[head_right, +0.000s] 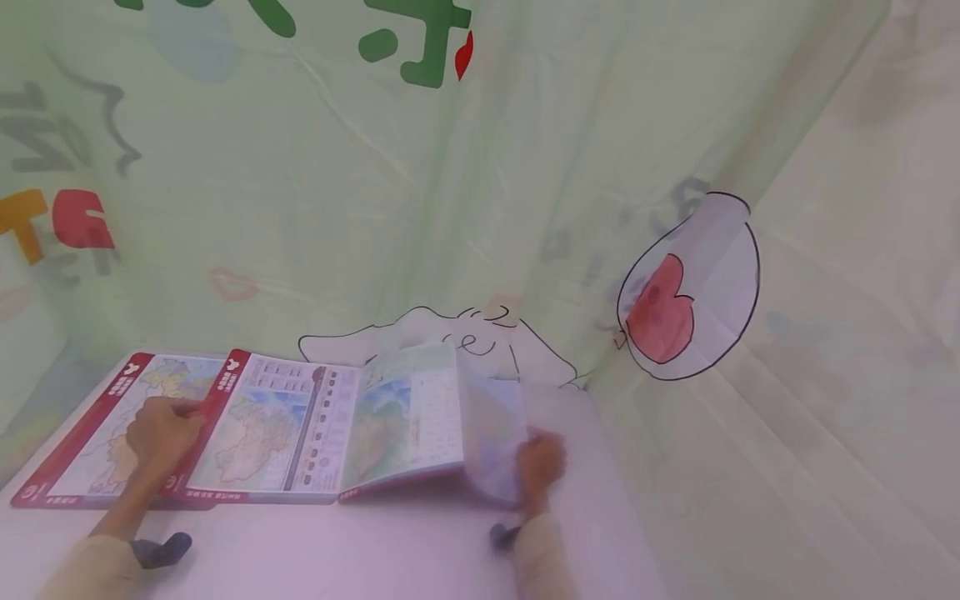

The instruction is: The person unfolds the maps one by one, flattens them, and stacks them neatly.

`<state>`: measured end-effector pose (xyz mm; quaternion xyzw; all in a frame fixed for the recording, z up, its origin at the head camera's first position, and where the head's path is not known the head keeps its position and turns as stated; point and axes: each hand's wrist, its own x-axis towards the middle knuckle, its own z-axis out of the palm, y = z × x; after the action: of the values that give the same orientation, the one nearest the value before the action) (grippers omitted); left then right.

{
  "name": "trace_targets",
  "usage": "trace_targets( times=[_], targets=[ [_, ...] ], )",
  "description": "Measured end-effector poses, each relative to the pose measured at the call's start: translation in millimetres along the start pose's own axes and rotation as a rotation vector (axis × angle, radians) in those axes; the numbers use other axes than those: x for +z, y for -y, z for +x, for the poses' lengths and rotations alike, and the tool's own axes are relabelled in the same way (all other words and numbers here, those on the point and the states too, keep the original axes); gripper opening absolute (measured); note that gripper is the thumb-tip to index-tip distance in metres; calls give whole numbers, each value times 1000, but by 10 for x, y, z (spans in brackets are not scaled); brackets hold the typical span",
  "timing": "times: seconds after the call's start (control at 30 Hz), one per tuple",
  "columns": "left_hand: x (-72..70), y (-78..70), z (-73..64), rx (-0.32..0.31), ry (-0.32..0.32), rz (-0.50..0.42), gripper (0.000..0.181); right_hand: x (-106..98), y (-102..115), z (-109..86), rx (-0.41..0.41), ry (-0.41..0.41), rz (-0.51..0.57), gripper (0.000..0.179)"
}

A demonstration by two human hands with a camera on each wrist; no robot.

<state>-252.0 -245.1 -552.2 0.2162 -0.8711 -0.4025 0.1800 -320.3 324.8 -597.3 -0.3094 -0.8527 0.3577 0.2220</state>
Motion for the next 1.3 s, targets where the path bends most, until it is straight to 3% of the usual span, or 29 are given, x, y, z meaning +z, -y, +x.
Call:
trace_targets(
  times=[0.23,0.43,0.9,1.3],
  targets=[
    [11,-16,14,-20,15,16,40,49,-148,135,-6,10,-18,36],
    [7,36,43,2,15,33,41,59,-191,196,-11,16,-33,36],
    [7,105,105,11,13,54,40,-242,-19,84,-55,-45,-17,36],
    [-9,91,81,-7,35,74,44,-162,-316,364,-67,-52,-31,37]
  ],
)
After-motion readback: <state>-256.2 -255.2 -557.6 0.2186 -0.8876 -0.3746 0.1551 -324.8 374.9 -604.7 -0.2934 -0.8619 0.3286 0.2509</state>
